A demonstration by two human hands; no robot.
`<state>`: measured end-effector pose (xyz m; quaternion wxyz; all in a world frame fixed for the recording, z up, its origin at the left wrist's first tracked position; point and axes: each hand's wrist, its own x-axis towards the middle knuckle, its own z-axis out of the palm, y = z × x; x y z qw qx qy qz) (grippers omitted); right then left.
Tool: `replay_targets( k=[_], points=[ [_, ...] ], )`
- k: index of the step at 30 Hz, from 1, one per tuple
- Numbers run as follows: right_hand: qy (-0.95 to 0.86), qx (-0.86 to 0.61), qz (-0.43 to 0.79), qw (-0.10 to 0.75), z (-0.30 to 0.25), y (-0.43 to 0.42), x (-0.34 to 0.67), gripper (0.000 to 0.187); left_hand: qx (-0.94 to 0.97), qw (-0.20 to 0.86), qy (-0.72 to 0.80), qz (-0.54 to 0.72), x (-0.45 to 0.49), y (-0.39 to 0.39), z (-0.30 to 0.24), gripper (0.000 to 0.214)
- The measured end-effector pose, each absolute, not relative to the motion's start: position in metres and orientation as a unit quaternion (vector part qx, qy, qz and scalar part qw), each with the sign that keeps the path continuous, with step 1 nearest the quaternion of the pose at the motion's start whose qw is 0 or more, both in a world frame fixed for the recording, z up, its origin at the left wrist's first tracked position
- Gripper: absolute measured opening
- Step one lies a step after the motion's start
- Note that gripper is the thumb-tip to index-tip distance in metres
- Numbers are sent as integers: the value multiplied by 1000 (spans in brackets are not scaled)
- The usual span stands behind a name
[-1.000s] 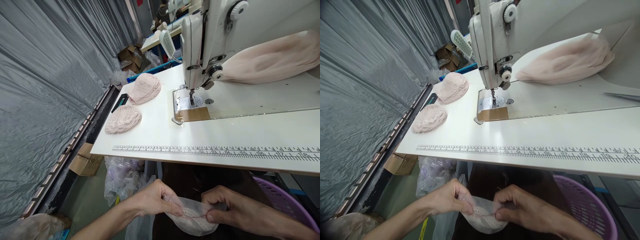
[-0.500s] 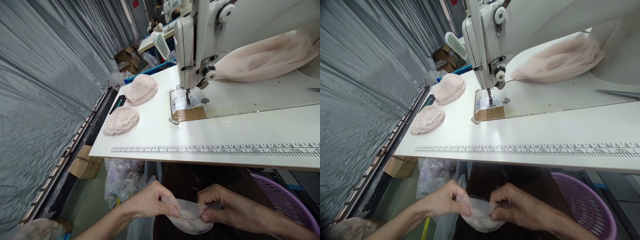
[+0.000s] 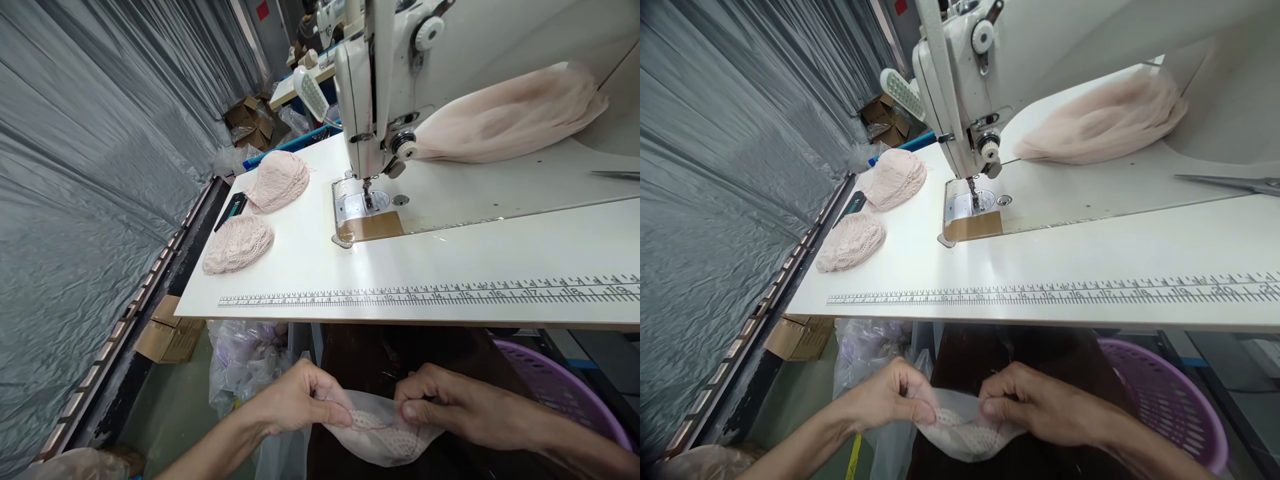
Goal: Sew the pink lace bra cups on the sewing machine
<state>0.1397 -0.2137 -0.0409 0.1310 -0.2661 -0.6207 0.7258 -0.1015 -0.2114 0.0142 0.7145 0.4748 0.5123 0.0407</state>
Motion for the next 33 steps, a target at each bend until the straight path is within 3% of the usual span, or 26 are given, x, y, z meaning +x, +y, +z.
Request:
replay_targets(
  k=[7, 14, 22, 33],
  points=[
    [-601, -314, 726, 114, -37, -214, 138, 11, 451, 717, 530, 47, -110, -213, 12, 27],
    [-610, -299, 728, 91, -33, -214, 129, 13, 414, 770, 486, -16, -111, -215, 11, 44],
    [-617, -298, 726, 64, -36, -210, 136, 23, 398, 796, 456, -14, -99, -212, 7, 31],
    [-620, -308, 720, 49, -31, -206, 139, 26, 457, 770, 444, -19, -104, -211, 7, 43]
  ],
)
